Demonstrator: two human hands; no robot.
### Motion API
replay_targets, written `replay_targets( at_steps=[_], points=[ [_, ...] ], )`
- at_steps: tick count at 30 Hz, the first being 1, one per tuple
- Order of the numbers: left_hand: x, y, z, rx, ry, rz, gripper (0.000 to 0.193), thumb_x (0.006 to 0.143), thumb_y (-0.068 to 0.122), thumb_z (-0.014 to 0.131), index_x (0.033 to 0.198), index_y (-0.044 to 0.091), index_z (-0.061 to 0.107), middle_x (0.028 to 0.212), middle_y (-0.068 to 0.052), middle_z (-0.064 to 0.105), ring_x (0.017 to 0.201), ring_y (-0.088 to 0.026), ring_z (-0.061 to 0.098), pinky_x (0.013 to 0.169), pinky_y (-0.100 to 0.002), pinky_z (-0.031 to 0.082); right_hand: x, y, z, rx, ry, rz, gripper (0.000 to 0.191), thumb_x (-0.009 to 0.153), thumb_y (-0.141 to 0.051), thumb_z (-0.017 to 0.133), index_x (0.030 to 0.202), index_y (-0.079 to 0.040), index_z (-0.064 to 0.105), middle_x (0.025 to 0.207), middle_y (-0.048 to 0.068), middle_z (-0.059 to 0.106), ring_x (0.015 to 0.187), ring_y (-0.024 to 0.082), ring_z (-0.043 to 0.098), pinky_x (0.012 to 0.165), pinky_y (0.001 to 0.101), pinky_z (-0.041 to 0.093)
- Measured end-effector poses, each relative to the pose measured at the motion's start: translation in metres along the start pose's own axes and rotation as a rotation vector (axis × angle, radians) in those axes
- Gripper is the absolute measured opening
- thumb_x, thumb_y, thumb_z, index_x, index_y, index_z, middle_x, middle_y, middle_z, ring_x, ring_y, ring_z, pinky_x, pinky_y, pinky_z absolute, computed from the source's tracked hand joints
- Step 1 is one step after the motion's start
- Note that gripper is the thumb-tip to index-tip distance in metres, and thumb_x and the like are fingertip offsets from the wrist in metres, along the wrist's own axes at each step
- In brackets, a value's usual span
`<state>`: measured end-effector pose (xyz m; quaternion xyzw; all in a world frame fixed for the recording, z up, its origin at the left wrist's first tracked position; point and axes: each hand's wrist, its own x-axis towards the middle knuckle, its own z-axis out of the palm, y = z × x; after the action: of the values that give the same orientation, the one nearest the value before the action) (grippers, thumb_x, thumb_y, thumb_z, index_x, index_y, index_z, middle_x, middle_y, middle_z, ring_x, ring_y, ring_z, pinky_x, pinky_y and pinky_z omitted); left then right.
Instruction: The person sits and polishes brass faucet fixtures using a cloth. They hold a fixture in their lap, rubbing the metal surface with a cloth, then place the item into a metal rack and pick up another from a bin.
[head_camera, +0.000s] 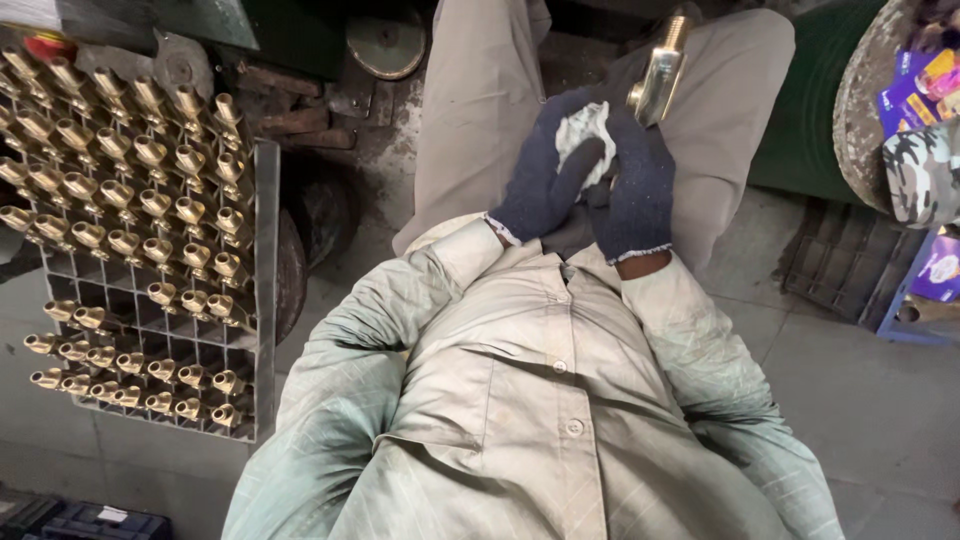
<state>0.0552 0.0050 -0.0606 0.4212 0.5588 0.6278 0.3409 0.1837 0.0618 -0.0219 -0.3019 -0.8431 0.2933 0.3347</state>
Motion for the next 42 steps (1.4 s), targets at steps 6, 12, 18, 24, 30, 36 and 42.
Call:
replay_targets(
  at_steps=[6,12,18,24,30,36,42],
  points=[
    [0.021,-0.021,-0.020,-0.744,0.193,-0.546,0.038,0.104,0.037,0.056,0.120,0.002,0.061,0.104,-0.009,0.070,0.092,-0.019,0.072,0.081,-0.032,0.058,-0.006,-0.008,-0.027,0.816,0.058,0.728,0.017,0.106,-0.014,0.069,0.114,0.001,0.064,0.067,0.001,0.055,0.049,0.008,0.050,0.048,0.0237,0.035],
    [0.023,-0.007,-0.035,-0.843,0.059,-0.755,0.031,0.105,0.037,0.055,0.109,0.007,0.061,0.086,-0.009,0.065,0.059,-0.011,0.055,0.051,-0.026,0.045,0.003,-0.029,-0.076,0.048,-0.238,0.279,0.038,0.095,-0.018,0.085,0.123,0.001,0.070,0.098,0.012,0.075,0.088,0.019,0.071,0.078,0.0328,0.056],
    [0.008,0.026,-0.028,-0.741,-0.104,-0.711,0.039,0.103,0.037,0.056,0.121,0.004,0.066,0.093,-0.003,0.070,0.079,-0.010,0.066,0.071,-0.025,0.056,0.014,-0.033,-0.083,-0.246,-0.336,0.117,0.041,0.092,-0.024,0.090,0.127,-0.010,0.073,0.110,0.012,0.074,0.093,0.030,0.073,0.080,0.0362,0.057],
    [-0.002,0.031,-0.037,-0.459,-0.254,-0.429,0.034,0.103,0.025,0.071,0.127,0.002,0.063,0.097,-0.005,0.066,0.084,-0.010,0.061,0.076,-0.027,0.053,0.005,-0.028,-0.089,-0.328,-0.386,0.091,0.035,0.095,-0.026,0.090,0.122,-0.011,0.073,0.103,0.011,0.074,0.095,0.031,0.071,0.081,0.0387,0.056],
    [-0.003,0.009,-0.028,-0.636,-0.145,-0.386,0.039,0.112,0.039,0.057,0.129,0.004,0.061,0.120,-0.004,0.068,0.109,-0.009,0.065,0.099,-0.024,0.051,0.004,-0.017,-0.096,-0.398,-0.454,0.094,0.037,0.097,-0.038,0.085,0.122,-0.013,0.074,0.093,0.009,0.071,0.082,0.029,0.069,0.076,0.0395,0.053],
    [-0.004,-0.012,-0.040,-1.219,-0.150,-0.777,0.033,0.113,0.035,0.052,0.113,0.003,0.060,0.092,-0.008,0.063,0.075,-0.016,0.063,0.062,-0.030,0.051,0.015,-0.016,-0.110,-0.542,-0.401,-0.131,0.044,0.100,-0.046,0.081,0.123,-0.009,0.073,0.072,0.006,0.056,0.062,0.026,0.056,0.063,0.0411,0.041],
    [-0.015,-0.001,-0.027,-0.966,-0.132,-0.792,0.021,0.116,0.018,0.054,0.121,-0.002,0.060,0.100,-0.006,0.061,0.088,-0.012,0.061,0.079,-0.025,0.051,0.025,-0.005,-0.110,-0.616,-0.476,-0.186,0.043,0.097,-0.045,0.078,0.125,-0.012,0.073,0.070,0.006,0.053,0.061,0.027,0.054,0.062,0.0421,0.039]
  ],
)
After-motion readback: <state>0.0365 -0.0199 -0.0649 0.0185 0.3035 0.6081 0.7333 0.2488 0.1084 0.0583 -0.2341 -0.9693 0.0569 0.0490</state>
